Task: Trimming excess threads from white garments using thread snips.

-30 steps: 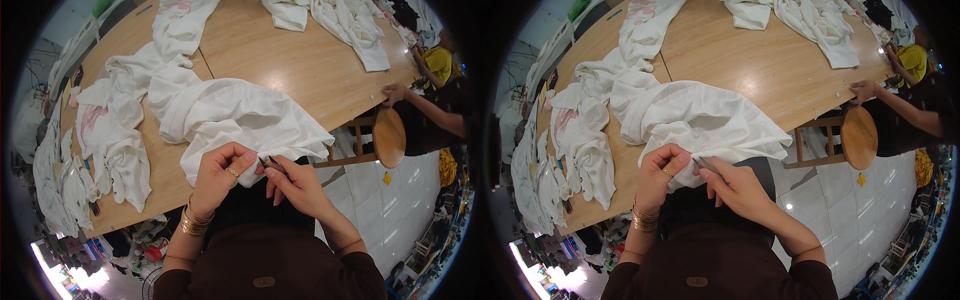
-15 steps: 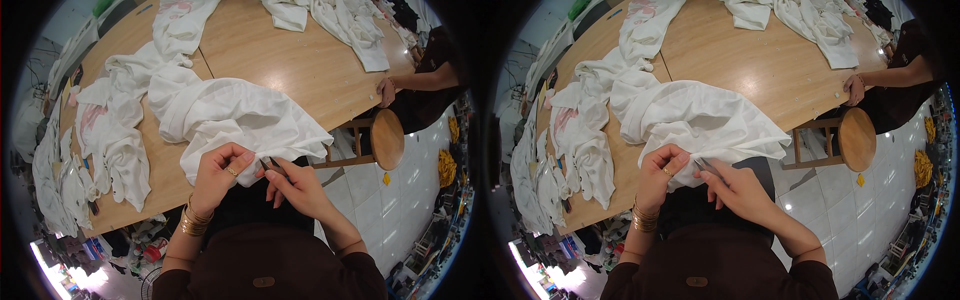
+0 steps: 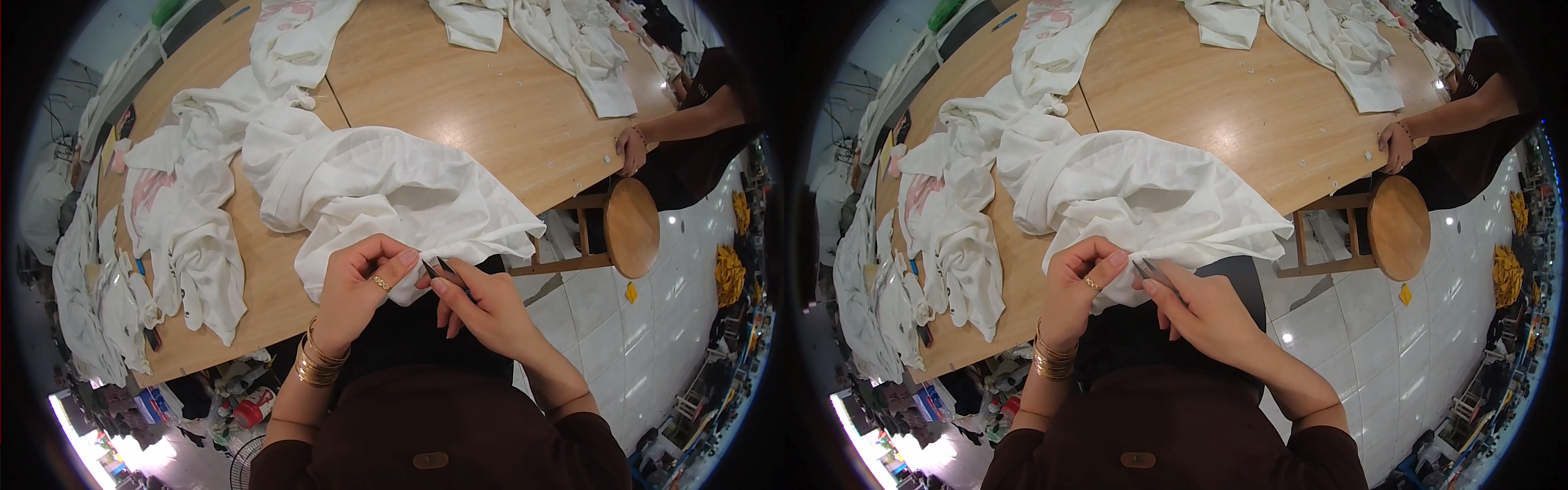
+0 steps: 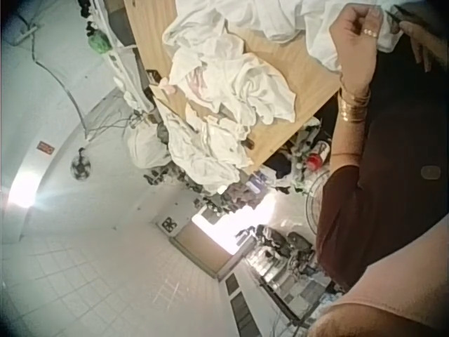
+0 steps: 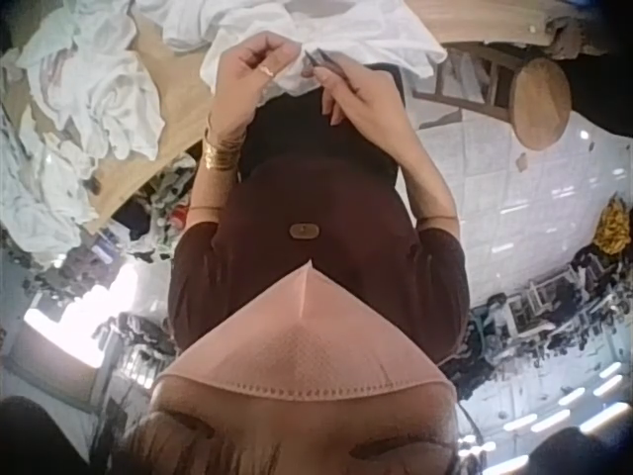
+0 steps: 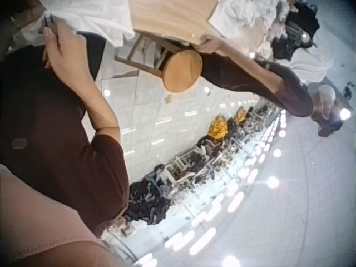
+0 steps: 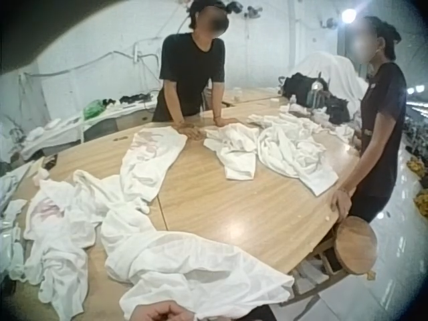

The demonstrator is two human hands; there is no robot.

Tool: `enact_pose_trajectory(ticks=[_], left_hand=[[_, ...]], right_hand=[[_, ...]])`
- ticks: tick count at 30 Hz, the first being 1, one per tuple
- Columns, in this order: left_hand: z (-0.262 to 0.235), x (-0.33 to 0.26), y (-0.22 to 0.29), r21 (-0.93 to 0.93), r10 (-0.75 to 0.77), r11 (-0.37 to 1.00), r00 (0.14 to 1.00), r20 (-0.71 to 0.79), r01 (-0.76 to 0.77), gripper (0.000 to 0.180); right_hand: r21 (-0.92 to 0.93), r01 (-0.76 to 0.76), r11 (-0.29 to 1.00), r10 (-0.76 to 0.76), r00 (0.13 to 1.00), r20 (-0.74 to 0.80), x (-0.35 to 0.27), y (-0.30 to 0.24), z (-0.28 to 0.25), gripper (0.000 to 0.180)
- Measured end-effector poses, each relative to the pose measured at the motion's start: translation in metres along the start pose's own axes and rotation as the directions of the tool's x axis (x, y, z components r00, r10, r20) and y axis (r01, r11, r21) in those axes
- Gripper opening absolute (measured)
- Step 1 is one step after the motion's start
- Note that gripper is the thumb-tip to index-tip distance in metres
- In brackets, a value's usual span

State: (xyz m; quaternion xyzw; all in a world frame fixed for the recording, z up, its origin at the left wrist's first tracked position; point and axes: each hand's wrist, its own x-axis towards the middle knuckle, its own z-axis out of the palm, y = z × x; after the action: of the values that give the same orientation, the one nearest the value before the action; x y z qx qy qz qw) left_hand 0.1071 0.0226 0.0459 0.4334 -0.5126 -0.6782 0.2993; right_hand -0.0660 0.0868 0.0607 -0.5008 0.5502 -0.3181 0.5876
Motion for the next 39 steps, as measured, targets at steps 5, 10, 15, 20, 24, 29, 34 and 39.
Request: enact_pose_trajectory(ticks=[5,10,15,20,24,29,34,39], left_hand=[[0.000,-0.001,0.000,0.025,0.014,1.000,1.000,0.000,-0.014,0.016],[0.000,0.000,0.000,0.035,0.036,0.999,0.999,0.006,-0.036,0.016],[0.002,0.000,0.003,0.017,0.039,0.999,0.999,0.005,-0.039,0.015],[0.001,-0.001,-0.001,0.066,0.067,0.996,0.998,-0.005,-0.066,0.014],[0.004,-0.003,0.001,0.085,0.086,0.993,0.996,-0.025,-0.083,0.015],[0.004,-0.003,0.002,0.017,0.071,0.997,0.997,-0.005,-0.071,0.015],[-0.002,-0.001,-0.001,0.053,0.078,0.996,0.997,0.002,-0.078,0.015],[0.004,0.003,0.008,0.065,0.107,0.992,0.994,-0.013,-0.105,0.012]], right_hand=[[0.003,-0.004,1.000,0.004,1.000,-0.002,0.000,0.001,0.001,0.025],[-0.015,0.016,1.000,-0.017,0.999,-0.041,0.001,0.002,0.002,0.024],[0.127,-0.005,0.992,0.009,0.999,-0.031,0.004,0.008,0.001,0.023],[-0.051,-0.029,0.998,0.026,0.997,-0.069,0.003,0.002,0.003,0.021],[-0.276,0.136,0.951,-0.191,0.964,-0.183,0.004,0.010,0.008,0.020],[0.168,0.080,0.983,-0.064,0.993,-0.101,0.007,0.015,0.005,0.021],[0.544,-0.100,0.833,0.015,0.987,0.157,0.017,0.014,-0.002,0.028],[0.541,-0.059,0.839,0.017,0.996,0.083,0.022,0.012,-0.004,0.031]])
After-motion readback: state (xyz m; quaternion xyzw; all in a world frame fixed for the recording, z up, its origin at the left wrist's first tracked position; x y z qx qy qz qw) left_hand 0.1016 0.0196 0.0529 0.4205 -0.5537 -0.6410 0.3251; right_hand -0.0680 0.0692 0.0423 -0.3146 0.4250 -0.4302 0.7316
